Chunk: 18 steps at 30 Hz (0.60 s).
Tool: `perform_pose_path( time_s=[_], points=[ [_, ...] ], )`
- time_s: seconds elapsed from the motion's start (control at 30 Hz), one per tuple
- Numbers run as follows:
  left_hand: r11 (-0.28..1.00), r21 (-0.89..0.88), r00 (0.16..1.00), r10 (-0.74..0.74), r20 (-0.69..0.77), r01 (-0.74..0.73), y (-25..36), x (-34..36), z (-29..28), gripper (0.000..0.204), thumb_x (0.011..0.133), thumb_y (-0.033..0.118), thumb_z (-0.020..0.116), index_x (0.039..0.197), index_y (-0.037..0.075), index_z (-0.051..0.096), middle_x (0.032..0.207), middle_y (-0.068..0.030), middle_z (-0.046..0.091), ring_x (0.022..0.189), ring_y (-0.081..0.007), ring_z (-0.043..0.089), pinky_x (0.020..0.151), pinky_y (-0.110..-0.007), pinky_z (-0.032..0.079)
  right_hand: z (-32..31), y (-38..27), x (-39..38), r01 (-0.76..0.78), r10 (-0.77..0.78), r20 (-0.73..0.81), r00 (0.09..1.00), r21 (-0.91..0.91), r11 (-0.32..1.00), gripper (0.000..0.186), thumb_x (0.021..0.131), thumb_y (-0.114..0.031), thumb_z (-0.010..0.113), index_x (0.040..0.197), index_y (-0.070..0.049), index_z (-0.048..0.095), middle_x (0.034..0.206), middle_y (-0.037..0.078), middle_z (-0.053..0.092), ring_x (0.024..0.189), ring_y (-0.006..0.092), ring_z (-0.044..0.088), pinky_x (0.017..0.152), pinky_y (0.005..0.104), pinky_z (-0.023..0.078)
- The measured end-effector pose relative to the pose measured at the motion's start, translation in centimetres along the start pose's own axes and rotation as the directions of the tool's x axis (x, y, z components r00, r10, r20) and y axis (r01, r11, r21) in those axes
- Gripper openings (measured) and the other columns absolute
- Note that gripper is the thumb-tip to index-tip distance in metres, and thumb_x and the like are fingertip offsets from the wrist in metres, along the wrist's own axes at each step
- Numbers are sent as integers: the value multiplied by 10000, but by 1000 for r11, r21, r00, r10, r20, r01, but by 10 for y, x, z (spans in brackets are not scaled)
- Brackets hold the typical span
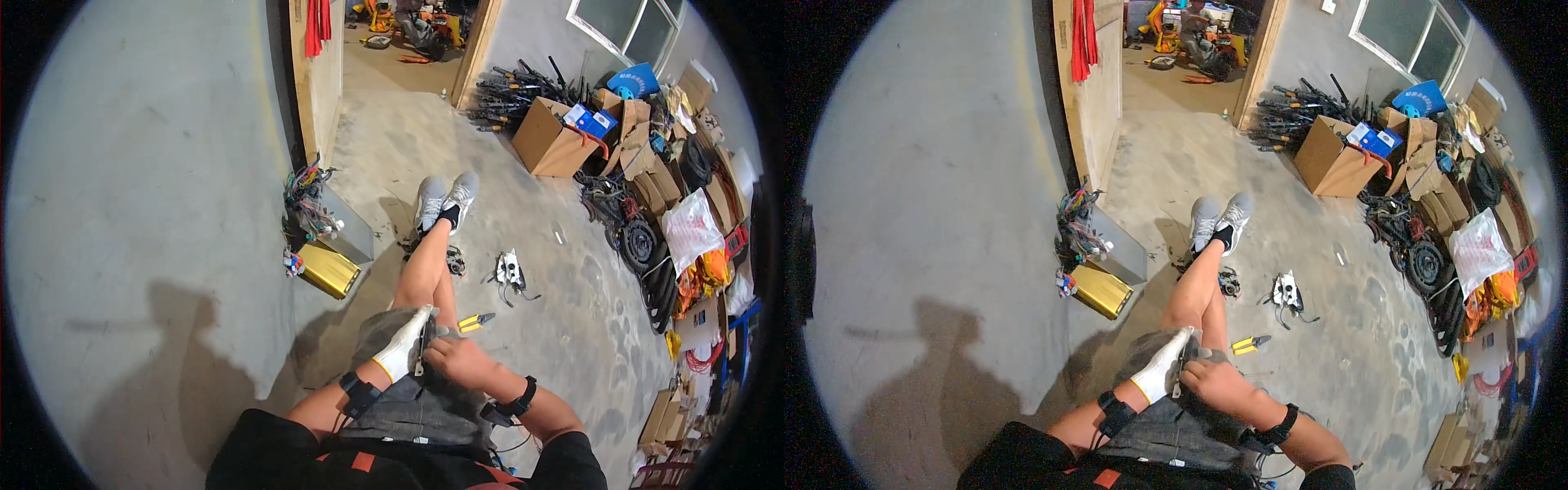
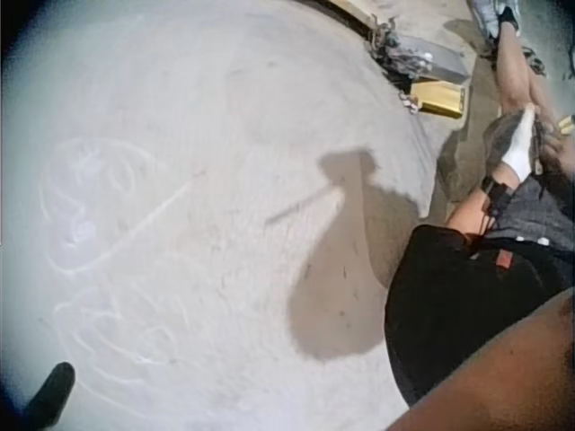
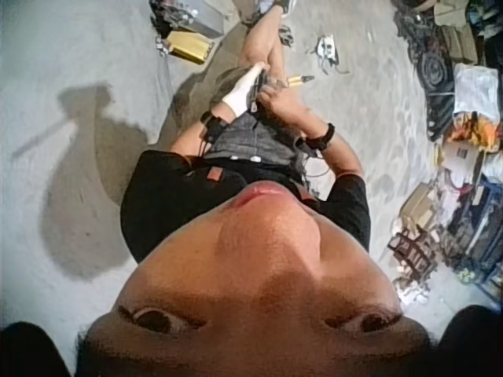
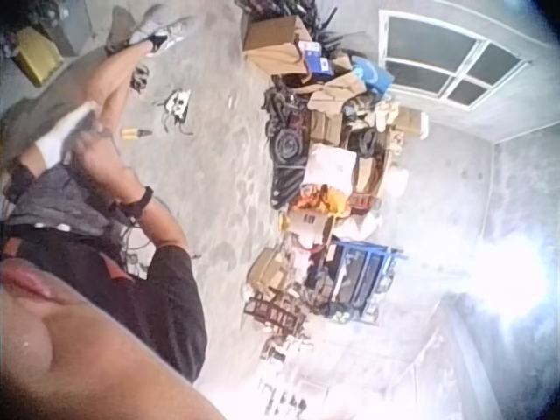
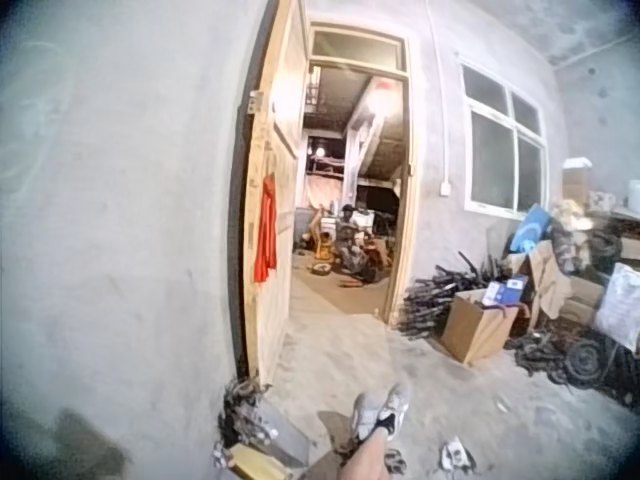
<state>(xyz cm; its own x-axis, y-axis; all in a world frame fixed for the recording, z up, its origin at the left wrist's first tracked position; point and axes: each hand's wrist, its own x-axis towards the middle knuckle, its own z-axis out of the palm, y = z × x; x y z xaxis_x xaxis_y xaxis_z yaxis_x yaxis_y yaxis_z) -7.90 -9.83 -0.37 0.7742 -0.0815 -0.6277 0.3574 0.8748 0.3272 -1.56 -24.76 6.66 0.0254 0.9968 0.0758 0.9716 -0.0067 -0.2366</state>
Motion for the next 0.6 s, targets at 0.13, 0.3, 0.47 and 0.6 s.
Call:
perform_pose_path(
  time_s=[0.13, 0.3, 0.47, 0.6],
  points=[
    [998, -44, 984, -43, 175, 51, -6, 14, -17, 346, 1045, 524, 509, 1030, 205, 641, 828, 28, 601, 646, -103, 539, 515, -294, 438, -5, 7, 3, 172, -171, 26, 985, -82, 982, 177, 816, -135, 597, 963, -36, 600, 909, 89, 586, 857, 255, 665, 699, 380, 559],
    [984, 112, 982, 124, 140, -141, -24, 36, -26, 310, 1058, 488, 507, 984, 209, 622, 748, 58, 503, 577, -84, 472, 465, -256, 384, -9, 12, 9, 307, -313, -24, 949, -130, 943, 251, 809, -146, 598, 1028, -26, 629, 941, 77, 593, 863, 234, 650, 699, 362, 558],
    [970, 238, 968, -20, 250, -41, -28, 69, -63, 259, 1094, 366, 430, 1199, 166, 556, 885, 38, 526, 700, -79, 513, 566, -225, 426, -10, 16, 9, 370, -380, -71, 922, -121, 921, 281, 805, -145, 603, 1057, -27, 644, 964, 73, 598, 850, 220, 632, 697, 348, 551],
    [942, 334, 955, -100, 279, 1, -15, 47, -47, 308, 1114, 259, 394, 1327, 123, 570, 992, 14, 567, 839, -76, 570, 653, -214, 485, -4, 24, 3, 383, -406, -99, 909, -191, 904, 275, 804, -151, 609, 1049, -33, 646, 966, 72, 599, 851, 216, 631, 698, 344, 551]
  ],
)
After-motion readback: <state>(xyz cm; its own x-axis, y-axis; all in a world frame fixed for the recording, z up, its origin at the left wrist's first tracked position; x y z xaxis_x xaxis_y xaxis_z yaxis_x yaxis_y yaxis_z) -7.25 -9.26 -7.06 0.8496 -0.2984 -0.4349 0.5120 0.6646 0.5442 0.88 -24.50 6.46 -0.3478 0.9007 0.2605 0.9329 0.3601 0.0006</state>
